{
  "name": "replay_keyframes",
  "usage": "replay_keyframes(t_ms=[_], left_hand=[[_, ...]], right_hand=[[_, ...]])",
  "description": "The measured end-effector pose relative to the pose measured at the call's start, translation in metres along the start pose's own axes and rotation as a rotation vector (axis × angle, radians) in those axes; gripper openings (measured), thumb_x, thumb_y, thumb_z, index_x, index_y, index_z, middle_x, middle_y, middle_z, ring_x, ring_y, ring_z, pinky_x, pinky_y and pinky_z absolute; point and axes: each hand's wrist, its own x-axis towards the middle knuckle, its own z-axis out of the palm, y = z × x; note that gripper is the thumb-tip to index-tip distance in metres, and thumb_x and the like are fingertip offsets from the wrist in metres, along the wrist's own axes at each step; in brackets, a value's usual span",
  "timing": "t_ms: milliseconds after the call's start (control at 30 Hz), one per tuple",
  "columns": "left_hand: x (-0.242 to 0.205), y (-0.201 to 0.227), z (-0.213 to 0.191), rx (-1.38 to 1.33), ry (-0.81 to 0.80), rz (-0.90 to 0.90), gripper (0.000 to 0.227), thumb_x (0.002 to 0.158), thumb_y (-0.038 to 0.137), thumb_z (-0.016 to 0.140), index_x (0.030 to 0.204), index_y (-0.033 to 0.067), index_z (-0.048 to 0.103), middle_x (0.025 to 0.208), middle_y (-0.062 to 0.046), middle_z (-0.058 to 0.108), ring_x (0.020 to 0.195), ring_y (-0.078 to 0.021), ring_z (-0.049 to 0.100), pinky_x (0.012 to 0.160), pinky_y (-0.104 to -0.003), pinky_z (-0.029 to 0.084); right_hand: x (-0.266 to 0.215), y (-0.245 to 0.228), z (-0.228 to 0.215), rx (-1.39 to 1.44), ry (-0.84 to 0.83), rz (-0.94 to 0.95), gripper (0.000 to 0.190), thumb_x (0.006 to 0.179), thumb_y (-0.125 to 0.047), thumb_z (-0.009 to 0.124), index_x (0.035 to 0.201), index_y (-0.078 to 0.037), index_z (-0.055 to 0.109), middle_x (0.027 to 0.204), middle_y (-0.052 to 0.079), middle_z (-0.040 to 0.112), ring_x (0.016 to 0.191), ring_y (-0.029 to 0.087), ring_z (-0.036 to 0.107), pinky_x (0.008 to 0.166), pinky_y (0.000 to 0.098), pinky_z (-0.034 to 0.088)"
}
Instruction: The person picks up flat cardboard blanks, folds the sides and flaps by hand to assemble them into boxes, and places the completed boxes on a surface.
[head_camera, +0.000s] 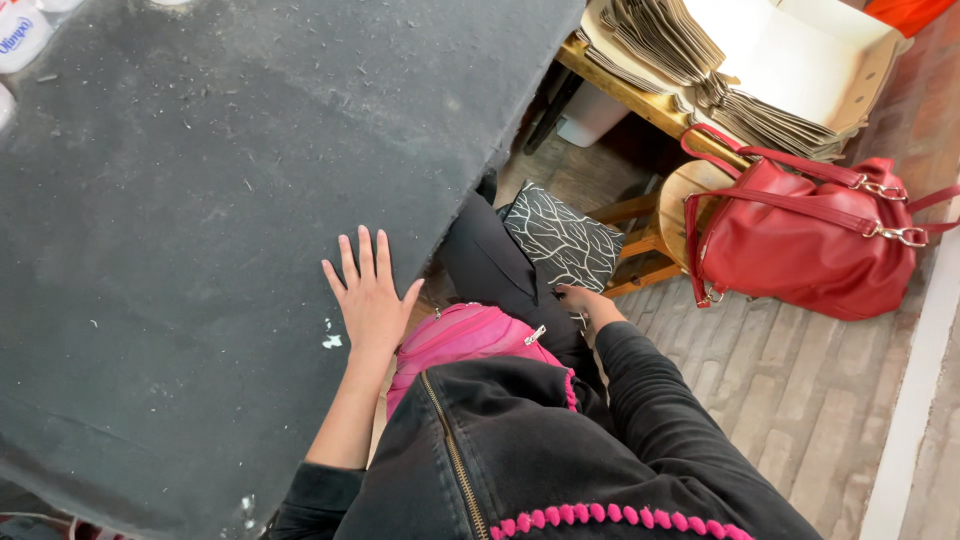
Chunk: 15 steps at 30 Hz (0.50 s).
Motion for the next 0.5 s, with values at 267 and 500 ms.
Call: replay_keyframes(t_ms=[267,500], left_hand=[[0.0,-0.008,0.002,-0.186,0.084,-0.011,0.072,0.098,0.059,0.057,0.153,0.0135,0.048,0.166,-0.013,0.036,0.156,-0.0383,0.022,0.123,-0.065,0.006],[-0.003,-0.017,0.016,-0.281,0.194,0.031,0.052,0.1,0.051,0.056,0.139,0.0171,0.059,0.159,-0.009,0.046,0.153,-0.0353,0.032,0.122,-0.065,0.013]], right_hand=[[0.095,0.014,-0.058,0.173,0.597,0.181,0.041,0.093,-0.051,0.071,0.129,-0.032,0.068,0.117,0.001,0.075,0.115,0.033,0.07,0.094,0.0547,0.049],[0.082,-0.007,-0.13,0.041,0.497,0.123,0.048,0.082,-0.049,0.075,0.126,-0.03,0.072,0.121,0.007,0.076,0.118,0.031,0.071,0.091,0.0507,0.057]])
